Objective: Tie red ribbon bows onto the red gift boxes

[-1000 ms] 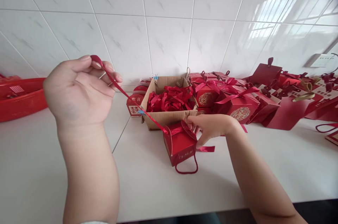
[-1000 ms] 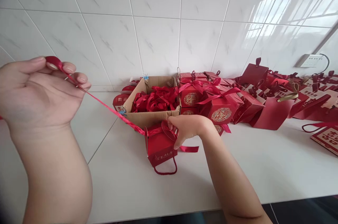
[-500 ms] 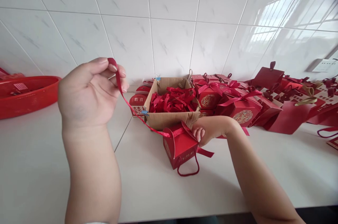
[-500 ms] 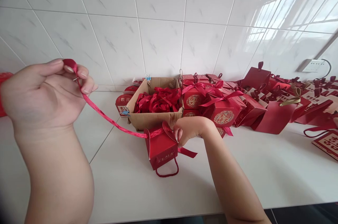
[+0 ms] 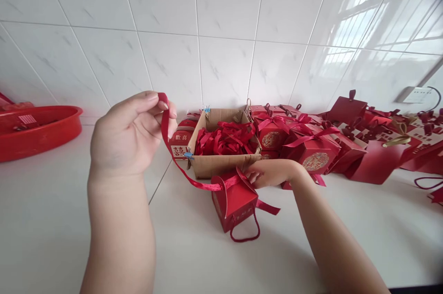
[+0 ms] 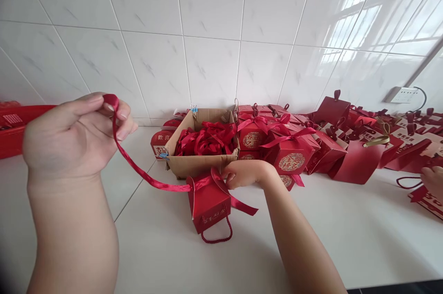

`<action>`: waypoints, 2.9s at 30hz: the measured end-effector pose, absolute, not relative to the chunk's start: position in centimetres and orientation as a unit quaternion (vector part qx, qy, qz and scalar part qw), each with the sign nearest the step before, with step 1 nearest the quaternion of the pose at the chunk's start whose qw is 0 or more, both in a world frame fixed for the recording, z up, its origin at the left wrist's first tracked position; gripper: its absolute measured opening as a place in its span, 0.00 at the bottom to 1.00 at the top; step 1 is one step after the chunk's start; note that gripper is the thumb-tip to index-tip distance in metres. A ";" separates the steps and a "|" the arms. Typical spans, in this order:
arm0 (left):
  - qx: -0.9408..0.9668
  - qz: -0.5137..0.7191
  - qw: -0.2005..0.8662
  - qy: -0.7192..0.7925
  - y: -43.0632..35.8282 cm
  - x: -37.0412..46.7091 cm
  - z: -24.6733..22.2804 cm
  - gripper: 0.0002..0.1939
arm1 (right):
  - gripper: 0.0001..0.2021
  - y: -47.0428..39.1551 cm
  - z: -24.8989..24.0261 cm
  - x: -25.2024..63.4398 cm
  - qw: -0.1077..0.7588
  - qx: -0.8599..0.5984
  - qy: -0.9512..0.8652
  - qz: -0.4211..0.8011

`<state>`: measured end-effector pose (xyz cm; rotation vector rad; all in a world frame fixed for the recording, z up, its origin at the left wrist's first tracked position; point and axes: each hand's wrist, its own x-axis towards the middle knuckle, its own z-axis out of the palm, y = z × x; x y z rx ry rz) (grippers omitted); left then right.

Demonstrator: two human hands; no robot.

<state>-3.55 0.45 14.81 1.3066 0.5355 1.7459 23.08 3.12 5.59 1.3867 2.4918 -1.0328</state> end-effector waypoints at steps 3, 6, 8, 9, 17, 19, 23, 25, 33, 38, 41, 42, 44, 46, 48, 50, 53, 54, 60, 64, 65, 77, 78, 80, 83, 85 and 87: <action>0.517 0.708 0.426 0.224 0.3 -3.4 14.9 0.12 | 0.16 3.9 4.9 22.7 0.070 0.429 0.825 -0.361; 0.516 0.702 0.423 0.249 0.0 -3.4 14.9 0.12 | 0.14 4.2 4.6 22.5 0.073 0.421 0.828 -0.362; 0.518 0.692 0.426 0.268 -0.1 -3.5 15.0 0.13 | 0.13 4.2 4.5 22.4 0.068 0.421 0.831 -0.358; 0.521 0.687 0.427 0.273 -0.2 -3.5 15.0 0.14 | 0.13 4.2 4.5 22.3 0.065 0.420 0.832 -0.357; 0.528 0.699 0.412 0.250 0.1 -3.4 15.0 0.11 | 0.04 3.1 6.0 23.8 0.036 0.426 0.823 -0.375; 0.542 0.694 0.409 0.239 0.3 -3.4 14.9 0.11 | 0.06 2.4 7.1 24.7 0.020 0.431 0.819 -0.379; 0.576 0.669 0.414 0.224 0.5 -3.4 14.7 0.13 | 0.08 1.0 8.7 25.7 -0.093 0.448 0.794 -0.401; 0.587 0.650 0.420 0.235 0.5 -3.4 14.6 0.13 | 0.08 0.6 9.0 25.8 -0.171 0.442 0.766 -0.434; 0.547 0.698 0.423 0.187 0.5 -3.2 14.6 0.13 | 0.04 0.1 8.9 26.1 -0.408 0.306 0.669 -0.541; 0.553 0.711 0.399 0.171 0.7 -2.9 14.2 0.12 | 0.06 0.0 8.7 26.3 -0.395 0.233 0.681 -0.572; 0.587 0.693 0.385 0.166 0.8 -2.9 13.9 0.09 | 0.06 0.1 8.4 26.3 -0.387 0.205 0.706 -0.556; 0.597 0.685 0.383 0.167 0.8 -3.0 13.9 0.08 | 0.06 0.2 8.3 26.3 -0.390 0.197 0.714 -0.547; 0.615 0.668 0.381 0.175 0.8 -3.1 13.9 0.08 | 0.05 0.3 8.2 26.3 -0.403 0.184 0.724 -0.528; 0.626 0.652 0.388 0.180 0.8 -3.2 13.8 0.11 | 0.04 0.3 8.1 26.2 -0.424 0.176 0.726 -0.512; 0.625 0.649 0.396 0.177 0.9 -3.2 13.8 0.10 | 0.03 0.3 8.2 26.1 -0.453 0.168 0.725 -0.491; 0.621 0.653 0.398 0.173 1.0 -3.2 13.8 0.09 | 0.02 0.2 8.4 25.9 -0.488 0.164 0.723 -0.462; 0.626 0.647 0.401 0.170 1.0 -3.2 13.6 0.08 | 0.02 -0.1 8.7 25.7 -0.541 0.168 0.706 -0.425; 0.629 0.643 0.402 0.169 1.0 -3.2 13.6 0.08 | 0.02 -0.3 8.8 25.6 -0.561 0.172 0.694 -0.418; 0.627 0.655 0.387 0.168 1.0 -3.2 13.5 0.08 | 0.02 -1.3 9.2 25.5 -0.637 0.222 0.641 -0.366; 0.625 0.657 0.384 0.173 1.0 -2.8 13.4 0.08 | 0.03 -1.7 9.4 25.6 -0.656 0.245 0.636 -0.323; 0.624 0.659 0.380 0.177 0.9 -2.7 13.4 0.08 | 0.03 -1.7 9.5 25.7 -0.659 0.250 0.634 -0.317; 0.628 0.684 0.357 0.101 0.3 -1.4 13.4 0.08 | 0.01 -2.5 10.3 25.9 -0.689 0.229 0.591 -0.351; 0.630 0.683 0.358 0.096 0.3 -1.4 13.4 0.08 | 0.01 -2.5 10.3 26.0 -0.689 0.230 0.594 -0.346; 0.636 0.675 0.363 0.090 0.3 -1.2 13.3 0.09 | 0.02 -2.5 10.4 26.0 -0.695 0.232 0.587 -0.345; 0.651 0.657 0.369 0.085 0.6 -1.1 13.1 0.10 | 0.02 -2.2 10.4 26.2 -0.708 0.245 0.555 -0.362; 0.654 0.655 0.365 0.099 0.7 -1.0 13.1 0.09 | 0.02 -1.9 10.4 26.3 -0.709 0.250 0.549 -0.365; 0.649 0.662 0.351 0.130 0.8 -1.0 13.0 0.07 | 0.02 -1.7 10.3 26.4 -0.709 0.246 0.557 -0.355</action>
